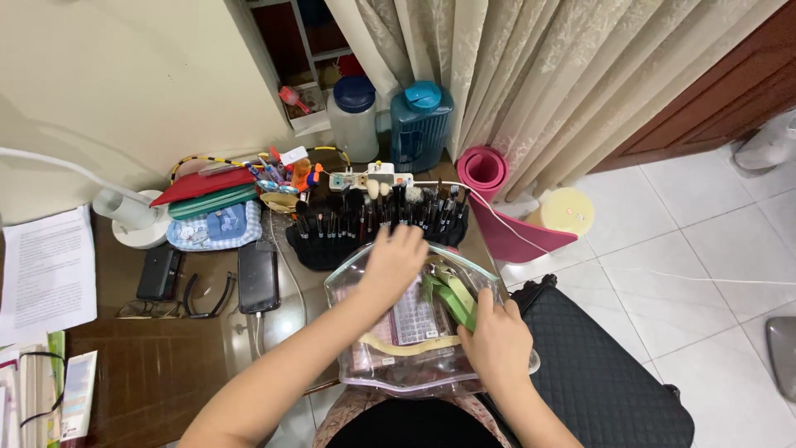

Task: The person packs several items, including a green box and a small purple fan, into a clear plastic bag and a black makeup bag. The person then places the clear bag into the black bag.

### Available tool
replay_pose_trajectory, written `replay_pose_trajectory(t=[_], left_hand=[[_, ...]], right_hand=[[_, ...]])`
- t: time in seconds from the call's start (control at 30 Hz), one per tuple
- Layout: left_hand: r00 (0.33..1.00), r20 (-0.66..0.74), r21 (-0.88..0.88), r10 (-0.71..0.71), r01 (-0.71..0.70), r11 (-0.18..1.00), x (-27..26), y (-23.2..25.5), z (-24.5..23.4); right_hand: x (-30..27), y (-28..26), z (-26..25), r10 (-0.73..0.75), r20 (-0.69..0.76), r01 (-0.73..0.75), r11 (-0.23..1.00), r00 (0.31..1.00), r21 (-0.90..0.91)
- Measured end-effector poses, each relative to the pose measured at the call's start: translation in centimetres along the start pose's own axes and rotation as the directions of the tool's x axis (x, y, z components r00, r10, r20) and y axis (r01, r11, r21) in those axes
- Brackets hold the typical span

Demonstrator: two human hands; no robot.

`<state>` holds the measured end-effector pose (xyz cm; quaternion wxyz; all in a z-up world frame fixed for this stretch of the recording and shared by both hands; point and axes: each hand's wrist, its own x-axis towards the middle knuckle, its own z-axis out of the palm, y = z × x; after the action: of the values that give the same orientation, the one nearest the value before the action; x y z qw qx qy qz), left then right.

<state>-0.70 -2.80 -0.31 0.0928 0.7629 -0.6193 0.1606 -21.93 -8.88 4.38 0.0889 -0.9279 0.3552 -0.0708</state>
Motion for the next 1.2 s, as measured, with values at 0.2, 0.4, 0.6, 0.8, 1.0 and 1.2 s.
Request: replay_pose_trajectory(t=[0.2, 0.4, 0.6, 0.8, 1.0, 1.2], left_hand=[[0.99, 0.046, -0.042, 0.133, -0.131, 0.99, 2.2, -0.3, -0.8], [0.997, 0.015, -0.381, -0.07, 0.07, 0.922, 2.6, -1.5, -1.7], [0.961, 0.109, -0.487, -0.253, 0.274, 0.829, 3.5, -2.4, 0.6], [0.952, 0.032, -0.494, -0.303, 0.279, 0.823, 2.5, -0.8, -1.7], [0.978, -0.114, -0.56, -0.175, 0.082, 0.824, 1.0, 0.3, -4.9], [0.971, -0.186, -0.65, -0.153, -0.005, 0.76, 0.2, 0.3, -6.6]], right_hand=[[0.0, 0.0, -0.4, 0.033, 0.009, -0.033, 0.999, 0.999, -0.005], [0.3, -0.3, 0.4, 0.03, -0.03, -0.03, 0.999, 0.999, -0.024], [0.5, -0.2, 0.5, 0.003, 0.052, -0.001, 0.999, 0.999, -0.051], [-0.3, -0.2, 1.2, -0.097, 0.019, 0.098, 0.994, 0.995, -0.045], [-0.9, 0.0, 2.7, -0.113, 0.04, 0.115, 0.991, 0.993, -0.073], [0.0, -0.1, 2.3, 0.003, 0.143, 0.004, 0.999, 0.99, -0.054]])
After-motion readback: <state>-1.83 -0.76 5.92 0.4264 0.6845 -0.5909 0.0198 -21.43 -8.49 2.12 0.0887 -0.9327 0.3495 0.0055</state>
